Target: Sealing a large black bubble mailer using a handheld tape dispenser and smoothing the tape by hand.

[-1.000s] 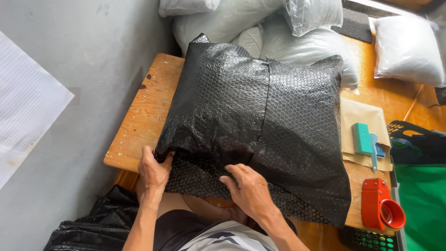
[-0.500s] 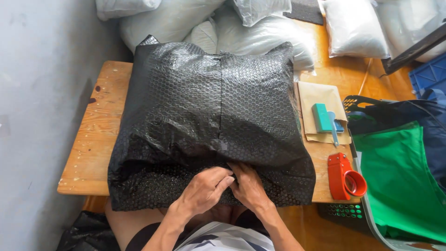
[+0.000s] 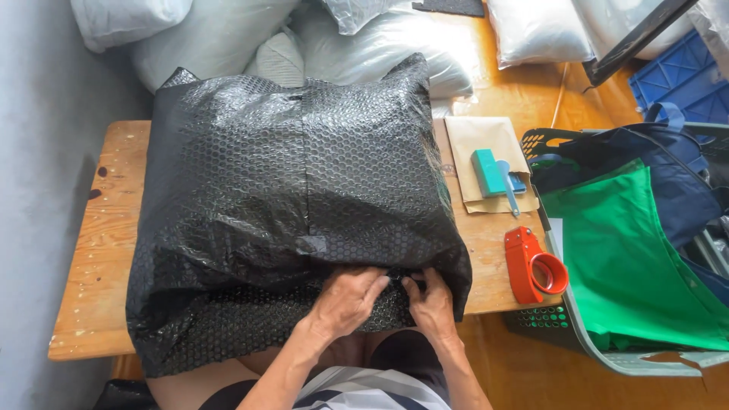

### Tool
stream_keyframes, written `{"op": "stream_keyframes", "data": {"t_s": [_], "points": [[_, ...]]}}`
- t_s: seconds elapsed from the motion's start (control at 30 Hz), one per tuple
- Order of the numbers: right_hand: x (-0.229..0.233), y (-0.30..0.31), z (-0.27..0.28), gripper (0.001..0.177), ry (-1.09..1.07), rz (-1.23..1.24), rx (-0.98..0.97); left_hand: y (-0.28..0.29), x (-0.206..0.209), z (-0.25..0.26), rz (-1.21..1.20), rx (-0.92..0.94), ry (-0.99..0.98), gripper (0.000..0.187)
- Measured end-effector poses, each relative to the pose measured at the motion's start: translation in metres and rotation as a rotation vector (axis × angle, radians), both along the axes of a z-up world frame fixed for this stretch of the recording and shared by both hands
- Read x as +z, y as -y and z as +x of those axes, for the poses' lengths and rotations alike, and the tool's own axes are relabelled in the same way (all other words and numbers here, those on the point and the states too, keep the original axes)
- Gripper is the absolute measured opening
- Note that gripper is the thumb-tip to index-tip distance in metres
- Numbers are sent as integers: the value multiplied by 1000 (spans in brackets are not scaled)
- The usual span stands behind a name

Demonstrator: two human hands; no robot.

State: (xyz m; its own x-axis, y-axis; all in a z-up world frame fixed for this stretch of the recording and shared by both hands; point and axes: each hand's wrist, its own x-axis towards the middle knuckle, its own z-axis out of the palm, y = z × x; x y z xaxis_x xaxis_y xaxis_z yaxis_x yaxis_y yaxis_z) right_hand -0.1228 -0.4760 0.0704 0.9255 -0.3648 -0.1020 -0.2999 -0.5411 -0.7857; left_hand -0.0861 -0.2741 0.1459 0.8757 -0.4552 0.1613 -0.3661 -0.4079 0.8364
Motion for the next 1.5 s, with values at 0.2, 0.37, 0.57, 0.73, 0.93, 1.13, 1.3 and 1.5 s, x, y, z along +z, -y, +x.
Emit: {"op": "stream_keyframes", "data": {"t_s": [0.2, 0.37, 0.57, 0.73, 0.93, 1.13, 1.3, 1.5], "points": [[53, -20, -24, 22, 376, -139, 67, 50, -3, 13, -141, -241, -36, 38], [17, 3, -63, 54, 472, -252, -313, 55, -13, 19, -113, -248, -48, 39], [15, -1, -67, 45, 366, 250, -347, 58, -7, 18, 5, -285, -124, 48], [34, -25, -58, 35, 422, 282, -257, 60, -6, 21, 107, -323, -217, 55], [19, -46, -41, 23, 353, 111, -159, 60, -4, 25, 131, -366, -318, 78], [-16, -46, -36, 22, 382, -173, -14, 65, -3, 34, 215, -308, -413, 90], [10, -50, -33, 15, 418, -129, 23, 64, -18, 34, 65, -316, -310, 52], [45, -51, -38, 20, 363, -48, 141, 63, -49, 35, 90, -314, -102, 38]]}}
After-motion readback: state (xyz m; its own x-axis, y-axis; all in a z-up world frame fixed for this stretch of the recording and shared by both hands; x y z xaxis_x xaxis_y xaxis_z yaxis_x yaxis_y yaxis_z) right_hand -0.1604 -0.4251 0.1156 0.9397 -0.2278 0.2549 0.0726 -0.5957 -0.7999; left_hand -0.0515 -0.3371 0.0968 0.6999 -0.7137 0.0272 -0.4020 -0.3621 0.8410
